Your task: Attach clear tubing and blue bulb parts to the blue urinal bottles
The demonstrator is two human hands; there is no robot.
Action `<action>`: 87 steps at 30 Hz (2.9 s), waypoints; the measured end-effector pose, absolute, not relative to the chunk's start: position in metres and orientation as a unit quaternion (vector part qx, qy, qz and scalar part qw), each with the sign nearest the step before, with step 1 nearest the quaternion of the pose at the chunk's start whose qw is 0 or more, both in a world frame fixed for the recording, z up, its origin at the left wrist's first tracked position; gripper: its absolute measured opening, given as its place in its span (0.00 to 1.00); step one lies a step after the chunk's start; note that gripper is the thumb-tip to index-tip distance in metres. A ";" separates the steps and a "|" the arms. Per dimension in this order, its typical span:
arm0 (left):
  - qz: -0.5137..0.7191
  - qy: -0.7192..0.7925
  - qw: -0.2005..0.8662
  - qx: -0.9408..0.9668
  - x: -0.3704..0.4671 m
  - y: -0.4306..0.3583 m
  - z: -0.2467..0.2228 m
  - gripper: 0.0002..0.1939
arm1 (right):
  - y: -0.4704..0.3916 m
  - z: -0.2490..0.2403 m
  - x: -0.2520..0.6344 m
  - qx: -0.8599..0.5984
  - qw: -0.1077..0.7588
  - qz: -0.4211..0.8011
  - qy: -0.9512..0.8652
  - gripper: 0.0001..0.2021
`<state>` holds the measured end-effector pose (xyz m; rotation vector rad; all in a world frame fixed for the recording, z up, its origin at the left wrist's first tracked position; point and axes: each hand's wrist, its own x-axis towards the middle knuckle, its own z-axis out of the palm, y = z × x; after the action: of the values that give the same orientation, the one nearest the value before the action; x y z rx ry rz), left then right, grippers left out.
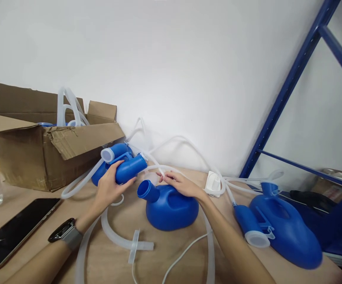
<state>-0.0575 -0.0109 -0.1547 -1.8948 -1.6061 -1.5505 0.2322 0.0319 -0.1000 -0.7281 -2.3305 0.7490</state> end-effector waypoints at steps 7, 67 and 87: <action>-0.515 -0.543 0.120 -0.652 -0.057 -0.011 -0.157 0.36 | 0.036 -0.106 0.233 -0.291 0.241 0.265 -0.887 0.18; -0.385 -0.293 0.126 -0.866 -0.001 -0.055 -0.176 0.41 | -0.061 -0.201 0.228 -0.309 0.510 0.296 -0.746 0.27; -0.414 -0.305 0.113 -0.850 0.003 -0.056 -0.177 0.37 | -0.065 -0.204 0.222 -0.306 0.584 0.273 -0.700 0.20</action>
<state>0.0028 -0.0558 -0.1768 -2.4941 -0.8956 -1.2153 0.2221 -0.0650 -0.2039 -0.7145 -1.6348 0.6382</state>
